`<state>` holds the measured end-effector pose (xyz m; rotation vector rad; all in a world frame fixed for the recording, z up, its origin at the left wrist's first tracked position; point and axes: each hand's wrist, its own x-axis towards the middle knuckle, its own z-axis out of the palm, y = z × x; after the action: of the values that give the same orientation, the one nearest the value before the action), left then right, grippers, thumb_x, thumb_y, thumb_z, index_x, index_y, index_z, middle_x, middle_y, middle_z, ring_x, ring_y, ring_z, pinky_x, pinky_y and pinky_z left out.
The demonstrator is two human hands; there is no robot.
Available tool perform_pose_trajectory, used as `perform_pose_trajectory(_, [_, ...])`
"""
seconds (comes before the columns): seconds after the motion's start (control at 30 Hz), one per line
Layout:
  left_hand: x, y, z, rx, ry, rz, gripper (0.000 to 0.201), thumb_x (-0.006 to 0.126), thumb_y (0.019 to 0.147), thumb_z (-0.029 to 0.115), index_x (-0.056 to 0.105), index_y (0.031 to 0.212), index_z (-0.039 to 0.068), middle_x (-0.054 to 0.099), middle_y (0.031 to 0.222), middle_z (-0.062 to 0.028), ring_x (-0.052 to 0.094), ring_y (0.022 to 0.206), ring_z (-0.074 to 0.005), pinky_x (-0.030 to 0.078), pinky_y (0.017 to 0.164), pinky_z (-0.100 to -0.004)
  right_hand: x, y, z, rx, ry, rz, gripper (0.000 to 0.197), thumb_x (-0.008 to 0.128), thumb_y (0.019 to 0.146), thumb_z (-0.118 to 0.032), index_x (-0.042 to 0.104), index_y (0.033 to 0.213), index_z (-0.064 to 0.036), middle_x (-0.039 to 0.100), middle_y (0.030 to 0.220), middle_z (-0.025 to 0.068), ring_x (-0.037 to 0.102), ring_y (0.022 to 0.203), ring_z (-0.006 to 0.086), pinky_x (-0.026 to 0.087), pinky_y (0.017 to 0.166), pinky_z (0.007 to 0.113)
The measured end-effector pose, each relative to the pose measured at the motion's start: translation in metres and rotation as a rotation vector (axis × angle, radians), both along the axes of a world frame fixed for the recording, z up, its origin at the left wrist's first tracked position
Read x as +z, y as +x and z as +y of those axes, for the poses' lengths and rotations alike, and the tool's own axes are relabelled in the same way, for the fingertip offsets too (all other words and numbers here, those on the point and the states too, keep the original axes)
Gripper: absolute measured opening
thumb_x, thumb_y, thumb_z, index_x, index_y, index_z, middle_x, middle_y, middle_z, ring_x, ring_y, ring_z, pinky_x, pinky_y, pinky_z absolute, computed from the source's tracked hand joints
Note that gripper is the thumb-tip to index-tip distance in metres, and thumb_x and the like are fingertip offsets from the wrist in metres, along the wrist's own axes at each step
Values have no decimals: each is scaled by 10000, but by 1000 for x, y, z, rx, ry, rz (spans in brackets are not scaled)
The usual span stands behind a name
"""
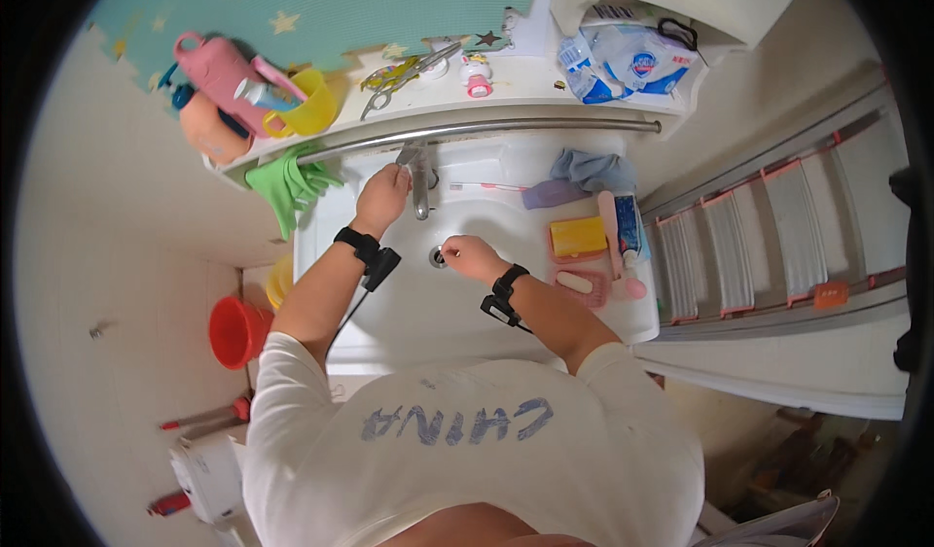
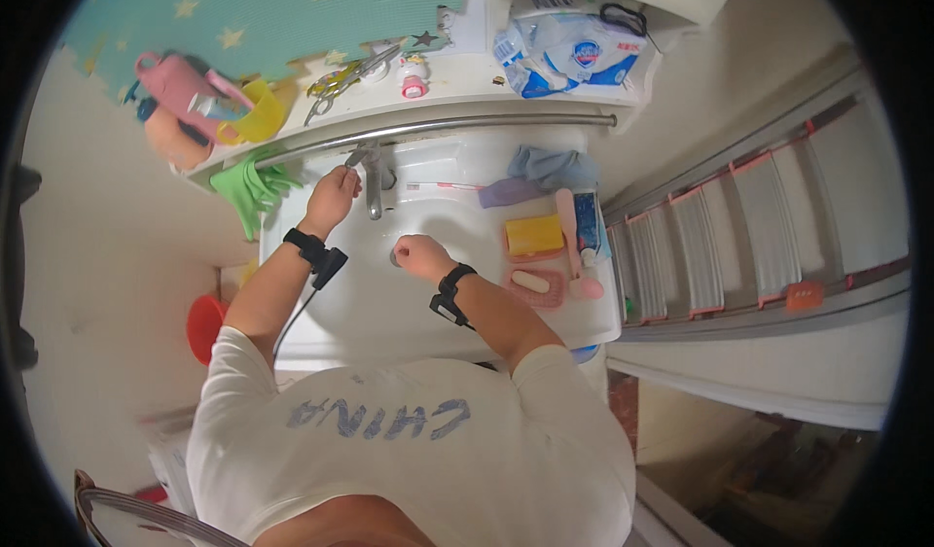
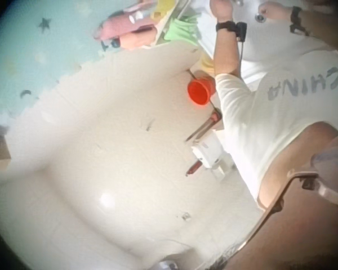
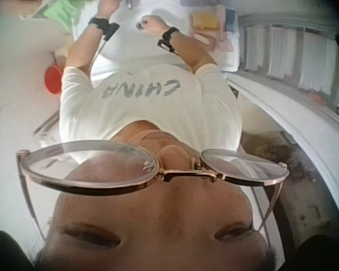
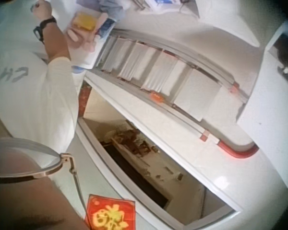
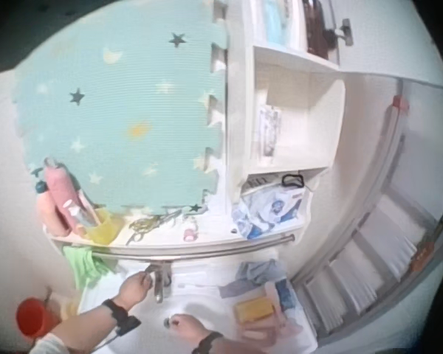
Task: The person washes their hands at a bathroom sink, rinses, and dries them with a cloth. They then retrieve a small packet and a tube from a cabinet above the sink and place them on the counter.
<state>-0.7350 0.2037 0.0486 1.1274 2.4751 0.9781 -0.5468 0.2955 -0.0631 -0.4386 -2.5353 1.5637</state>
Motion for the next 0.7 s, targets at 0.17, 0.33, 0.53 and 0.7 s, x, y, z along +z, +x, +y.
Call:
perform_pose_trajectory(0.17, [-27,7,1,-43,226,-99,180,541,929,162,591,991,1,643,862,-80,603,709,-155,487,667,-295,-31,-48,1,-52,71,-20,286,575,831,-308,661,798,-37,645,778,189,610,739,377,486,673,423])
perform_pose_trajectory(0.33, [-73,25,-61,-14,-4,-127,200,609,879,120,593,1057,29,643,893,-63,593,713,-136,488,676,-283,-63,-86,-4,-83,-327,-49,298,555,842,-294,675,861,-21,655,810,207,629,779,381,491,702,438])
perform_pose_trajectory(0.53, [-125,20,-98,84,-167,-338,233,592,874,178,605,1042,17,655,876,-92,620,770,-181,496,705,-301,-74,-110,-1,-85,-159,-76,248,573,835,-231,620,781,6,606,666,75,580,607,172,479,597,331])
perform_pose_trajectory(0.7, [-164,16,-79,71,-114,-572,226,556,906,194,596,1035,13,649,860,-78,615,778,-150,492,707,-290,-66,-91,6,18,-400,-107,218,549,808,-211,630,790,-9,639,736,210,629,734,371,477,679,461])
